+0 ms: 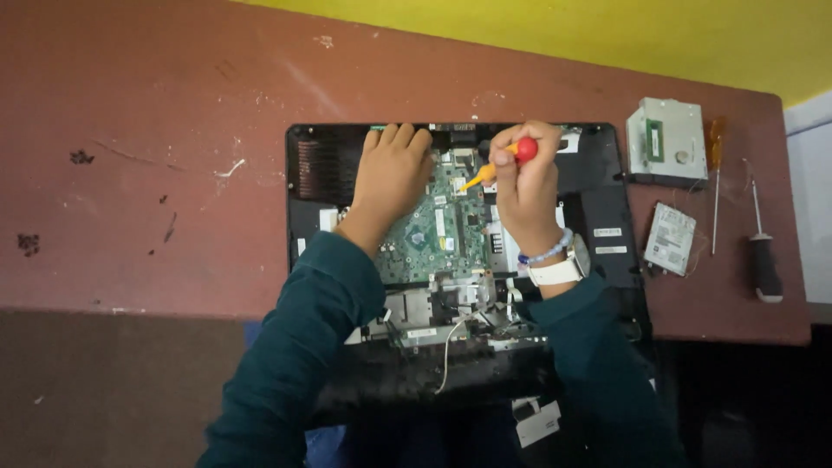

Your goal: Disassembling and repairing internal laptop components using a screwdriver.

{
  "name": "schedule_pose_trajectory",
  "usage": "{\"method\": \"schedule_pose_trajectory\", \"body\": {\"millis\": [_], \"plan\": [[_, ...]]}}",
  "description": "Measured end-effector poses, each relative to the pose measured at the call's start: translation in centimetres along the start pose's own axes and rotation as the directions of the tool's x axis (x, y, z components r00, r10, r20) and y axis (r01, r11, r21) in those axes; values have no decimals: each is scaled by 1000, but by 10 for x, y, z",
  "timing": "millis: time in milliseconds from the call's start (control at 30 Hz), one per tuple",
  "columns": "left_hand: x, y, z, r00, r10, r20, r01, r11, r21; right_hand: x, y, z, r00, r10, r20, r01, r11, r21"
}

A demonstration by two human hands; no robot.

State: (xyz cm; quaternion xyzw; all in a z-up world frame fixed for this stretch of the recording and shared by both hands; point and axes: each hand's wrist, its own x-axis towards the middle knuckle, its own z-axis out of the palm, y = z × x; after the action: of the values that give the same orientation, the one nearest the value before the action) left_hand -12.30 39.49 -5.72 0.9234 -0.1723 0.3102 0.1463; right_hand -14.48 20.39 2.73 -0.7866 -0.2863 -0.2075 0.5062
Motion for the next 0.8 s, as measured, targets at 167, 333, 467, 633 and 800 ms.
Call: {"method": "schedule_pose_trajectory", "body": {"millis": [167, 333, 467, 633, 800], "plan": [[2, 4, -6, 999, -28, 36, 28, 1000, -4, -2, -4, 8, 999, 43, 11, -42, 998, -42], [4, 3, -11, 997, -36, 66, 38, 999, -27, -3, -6, 13, 1000, -7, 20, 8, 999, -48], [5, 4, -13, 995, -38, 88, 40, 999, -23, -6, 1, 7, 1000, -20, 8, 20, 997, -70], [5, 4, -14, 995, -29, 100, 32, 999, -23, -7, -1, 5, 1000, -27, -9, 27, 999, -45], [6, 5, -18, 992, -36, 125, 41, 999, -35, -7, -6, 5, 1000, 22, 17, -22, 1000, -15]]}}
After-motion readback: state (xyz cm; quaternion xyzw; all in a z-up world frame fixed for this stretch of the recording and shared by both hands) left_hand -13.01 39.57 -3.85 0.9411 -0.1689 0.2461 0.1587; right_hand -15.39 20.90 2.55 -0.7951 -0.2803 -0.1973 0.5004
